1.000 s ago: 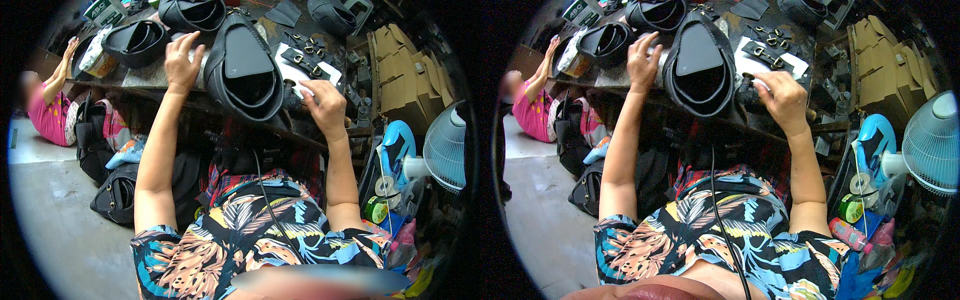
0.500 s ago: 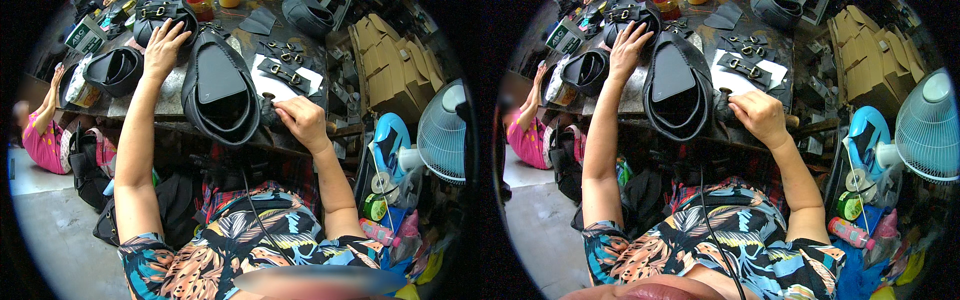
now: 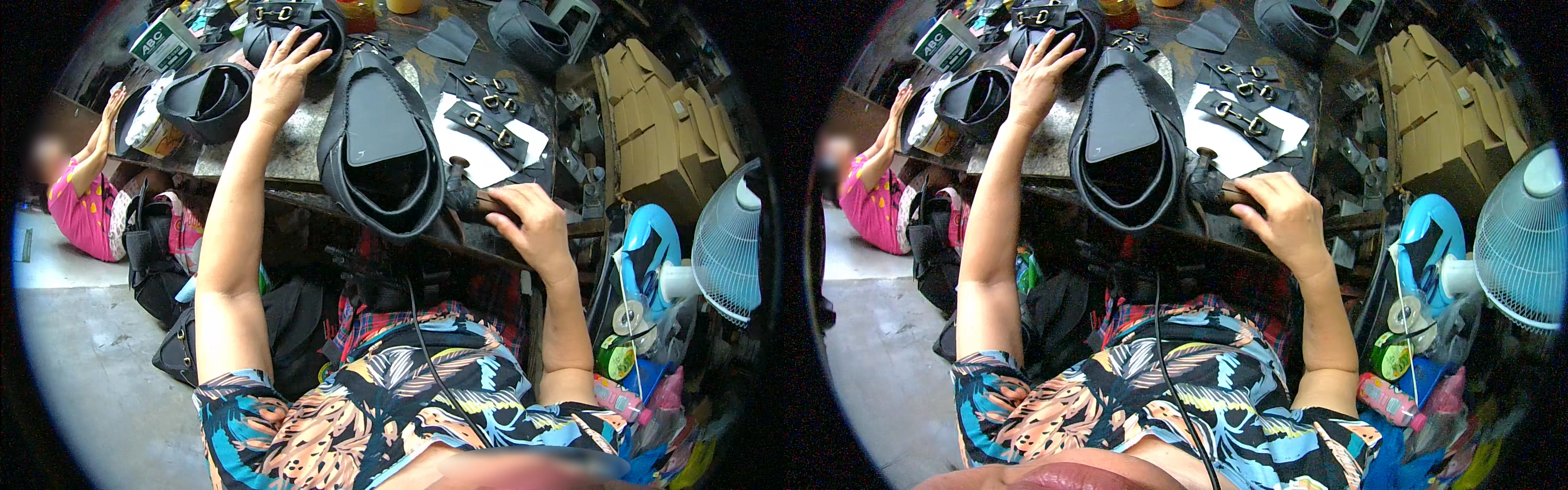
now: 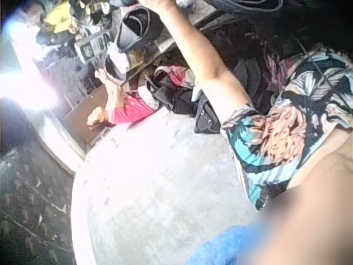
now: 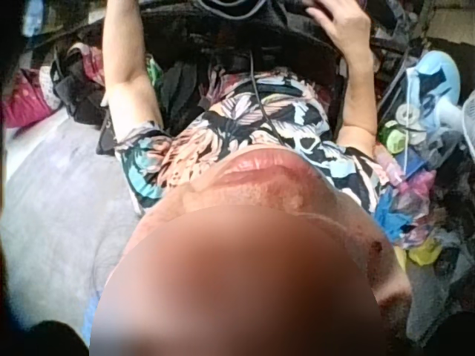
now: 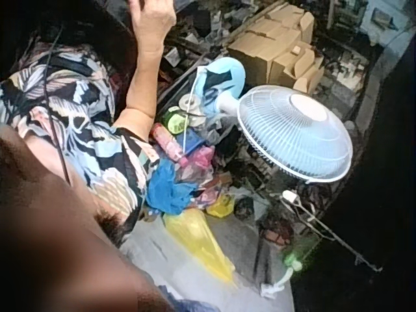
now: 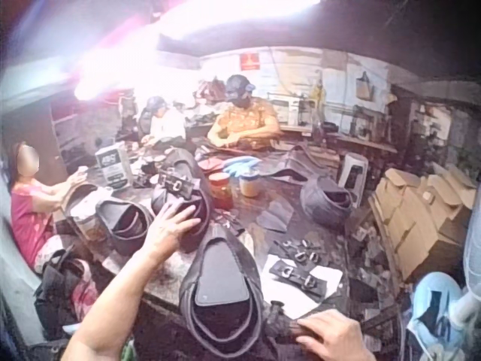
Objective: The person assembles black handbags by attaching metal buckles and straps to the bag bodies. They pick up buckles and straps from the table, thread them through slots on the bag, and secure them in place. The person handles multiple bags one at a time, repeating the attachment process for each.
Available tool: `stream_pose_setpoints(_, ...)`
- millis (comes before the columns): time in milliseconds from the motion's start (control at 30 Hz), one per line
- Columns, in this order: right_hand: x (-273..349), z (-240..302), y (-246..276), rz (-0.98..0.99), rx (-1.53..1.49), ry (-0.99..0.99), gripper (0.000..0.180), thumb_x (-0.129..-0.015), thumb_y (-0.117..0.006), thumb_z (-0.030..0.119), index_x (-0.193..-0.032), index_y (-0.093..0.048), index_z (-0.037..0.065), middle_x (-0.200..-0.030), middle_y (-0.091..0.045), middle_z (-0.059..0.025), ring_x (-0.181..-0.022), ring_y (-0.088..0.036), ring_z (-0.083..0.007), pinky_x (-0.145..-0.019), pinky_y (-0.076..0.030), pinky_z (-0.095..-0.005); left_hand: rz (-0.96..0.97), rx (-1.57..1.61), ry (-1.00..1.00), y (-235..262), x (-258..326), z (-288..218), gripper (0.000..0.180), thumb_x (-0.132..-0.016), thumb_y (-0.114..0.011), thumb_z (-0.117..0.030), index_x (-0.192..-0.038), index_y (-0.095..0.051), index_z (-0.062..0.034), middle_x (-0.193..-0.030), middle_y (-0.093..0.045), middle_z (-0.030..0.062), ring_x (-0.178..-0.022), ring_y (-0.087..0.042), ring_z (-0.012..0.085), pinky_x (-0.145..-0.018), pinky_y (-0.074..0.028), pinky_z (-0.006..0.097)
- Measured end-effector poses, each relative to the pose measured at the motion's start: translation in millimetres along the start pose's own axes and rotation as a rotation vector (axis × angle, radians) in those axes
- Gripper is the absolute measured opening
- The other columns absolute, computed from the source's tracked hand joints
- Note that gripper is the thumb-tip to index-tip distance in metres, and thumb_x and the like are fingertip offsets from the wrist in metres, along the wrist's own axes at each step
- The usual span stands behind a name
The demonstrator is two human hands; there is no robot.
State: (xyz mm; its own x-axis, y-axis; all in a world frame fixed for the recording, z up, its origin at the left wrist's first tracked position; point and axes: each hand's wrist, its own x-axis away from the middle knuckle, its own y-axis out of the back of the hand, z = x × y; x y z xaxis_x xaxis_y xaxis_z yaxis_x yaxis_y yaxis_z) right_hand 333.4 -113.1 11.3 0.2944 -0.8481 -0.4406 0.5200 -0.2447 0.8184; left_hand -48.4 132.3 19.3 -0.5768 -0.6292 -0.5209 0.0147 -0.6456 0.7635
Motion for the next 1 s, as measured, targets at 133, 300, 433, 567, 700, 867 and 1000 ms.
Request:
stream_pose_setpoints(133, 8.2, -1.0, -8.2, -0.004, 0.085, 0.003, 0.045, -0.072, -0.08, 0.025, -0.114, -0.067, 0.011, -0.102, -0.067, -0.0047, -0.096, -0.064, -0.0252, -0.08, -0.053, -0.0365, 0.001, 0.239, 0.031, 15.9, -6.0, -5.4, 0.037, -0.095, -0.058, -0.018, -0.131, -0.064, -0.022, -0.148, -0.05, 0.0062, -0.142, -0.039, 0.0293, -0.116, -0.031, 0.046)
stream_pose_setpoints(300, 11.7, -4.6, -10.7, -0.029, 0.076, -0.014, 0.038, -0.077, -0.076, 0.021, -0.112, -0.07, 0.009, -0.1, -0.069, -0.0081, -0.091, -0.065, -0.0272, -0.079, -0.053, -0.0375, -0.042, 0.908, 0.123, 68.6, 24.0, -47.5, 0.043, -0.101, -0.051, -0.038, -0.137, -0.06, -0.015, -0.148, -0.048, 0.0159, -0.136, -0.044, 0.0343, -0.113, -0.033, 0.041)
stream_pose_setpoints(433, 10.1, -12.3, -0.5, -0.11, 0.079, -0.008, 0.034, -0.081, -0.074, 0.024, -0.111, -0.07, 0.01, -0.097, -0.069, -0.0079, -0.088, -0.066, -0.0276, -0.076, -0.053, -0.0373, 0.029, 0.85, 0.107, 81.3, 51.7, -66.9, 0.053, -0.104, -0.039, -0.047, -0.139, -0.057, -0.0115, -0.152, -0.043, 0.0161, -0.139, -0.04, 0.0335, -0.115, -0.029, 0.041)
stream_pose_setpoints(567, -1.0, -43.9, 18.5, -0.23, 0.081, -0.024, 0.033, -0.085, -0.072, 0.03, -0.112, -0.071, 0.012, -0.095, -0.069, -0.0079, -0.086, -0.066, -0.028, -0.074, -0.053, -0.0376, 0.041, 1.085, 0.268, 59.4, 73.7, -78.5, 0.058, -0.104, -0.037, -0.051, -0.14, -0.055, -0.0081, -0.149, -0.046, 0.0178, -0.14, -0.041, 0.0325, -0.116, -0.028, 0.04)
stream_pose_setpoints(700, -39.9, -97.6, 11.7, -0.299, 0.127, -0.233, 0.031, -0.09, -0.067, 0.034, -0.115, -0.071, 0.015, -0.098, -0.07, -0.008, -0.091, -0.067, -0.0298, -0.077, -0.052, -0.0388, -0.03, 1.141, 0.33, 38.4, 85.5, -86.8, 0.06, -0.104, -0.035, -0.051, -0.141, -0.053, -0.0071, -0.144, -0.052, 0.0182, -0.139, -0.043, 0.0327, -0.116, -0.03, 0.038)
stream_pose_setpoints(867, -104.8, -160.5, -13.6, -0.204, 0.247, -0.367, 0.037, -0.09, -0.065, 0.041, -0.12, -0.07, 0.02, -0.111, -0.071, -0.0073, -0.101, -0.068, -0.0291, -0.084, -0.052, -0.0391, 0.006, 1.112, 0.396, 38.5, 86.7, -89.8, 0.06, -0.103, -0.035, -0.056, -0.141, -0.054, -0.0125, -0.14, -0.056, 0.0169, -0.134, -0.05, 0.0323, -0.11, -0.037, 0.038)
stream_pose_setpoints(1000, -140.0, -188.6, -32.8, -0.128, 0.396, -0.294, 0.037, -0.087, -0.068, 0.04, -0.12, -0.07, 0.023, -0.111, -0.071, -0.0067, -0.102, -0.067, -0.0287, -0.086, -0.052, -0.0408, 0.014, 1.039, 0.406, 43.5, 85.0, -91.2, 0.058, -0.101, -0.035, -0.057, -0.142, -0.054, -0.02, -0.136, -0.058, 0.0172, -0.128, -0.054, 0.0355, -0.105, -0.042, 0.04)
